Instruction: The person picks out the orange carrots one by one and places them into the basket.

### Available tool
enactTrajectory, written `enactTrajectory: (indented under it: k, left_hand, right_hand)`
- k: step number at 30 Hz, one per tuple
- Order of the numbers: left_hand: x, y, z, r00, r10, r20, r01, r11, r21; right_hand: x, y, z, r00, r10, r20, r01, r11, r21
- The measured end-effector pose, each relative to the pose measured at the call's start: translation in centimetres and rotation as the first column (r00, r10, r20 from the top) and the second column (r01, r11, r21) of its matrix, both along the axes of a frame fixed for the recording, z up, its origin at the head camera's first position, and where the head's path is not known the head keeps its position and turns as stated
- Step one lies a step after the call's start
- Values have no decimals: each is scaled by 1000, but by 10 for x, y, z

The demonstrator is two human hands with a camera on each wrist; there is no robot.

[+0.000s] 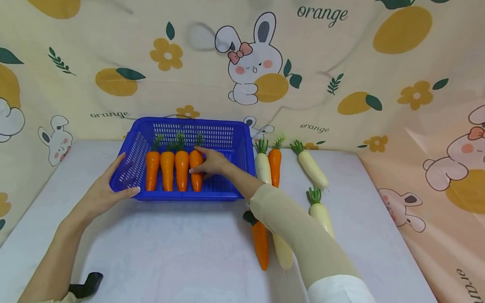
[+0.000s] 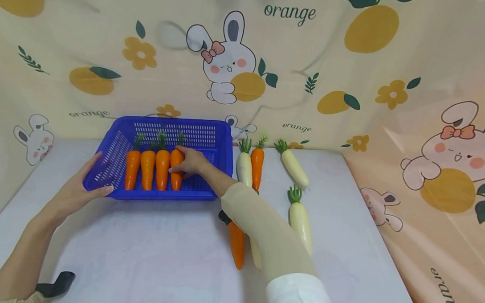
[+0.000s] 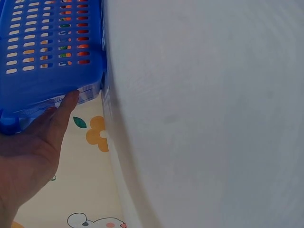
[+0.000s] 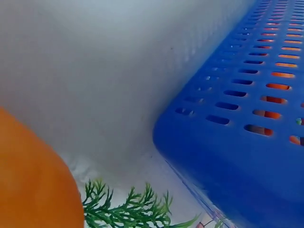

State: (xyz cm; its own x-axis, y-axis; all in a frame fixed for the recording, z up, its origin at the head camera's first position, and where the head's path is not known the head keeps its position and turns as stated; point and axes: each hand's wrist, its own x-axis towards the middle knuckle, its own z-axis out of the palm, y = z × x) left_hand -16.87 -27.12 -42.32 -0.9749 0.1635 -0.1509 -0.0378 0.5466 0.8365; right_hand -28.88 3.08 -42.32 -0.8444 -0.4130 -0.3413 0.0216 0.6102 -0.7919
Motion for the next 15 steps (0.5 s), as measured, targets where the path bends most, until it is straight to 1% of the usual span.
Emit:
enactTrajectory:
  k: [3,6,9,11,15]
  left_hand:
    - [0,0,1,1000,5,0,-5,1000,-3]
    - [1,1,1,1000,5,1,-5,1000,1]
    - [2,2,1,1000,2,1,-2,1000,11]
    - [3,2,1,1000,1,-4,-1,1000,15]
    - [4,2,3,1000,3,-8,-2,1000,15]
  right_hand:
    - [-1,0,0,1000,1,16,-1,1000,-9]
    - [-1,1,1,999,9,43,-7,999,-42]
    - [0,5,4,999,8,48,-5,998,-63]
    - [0,8,6,999,11,33,-9,998,-65]
    - [2,16,16,999,29,-23,-31,997,-72]
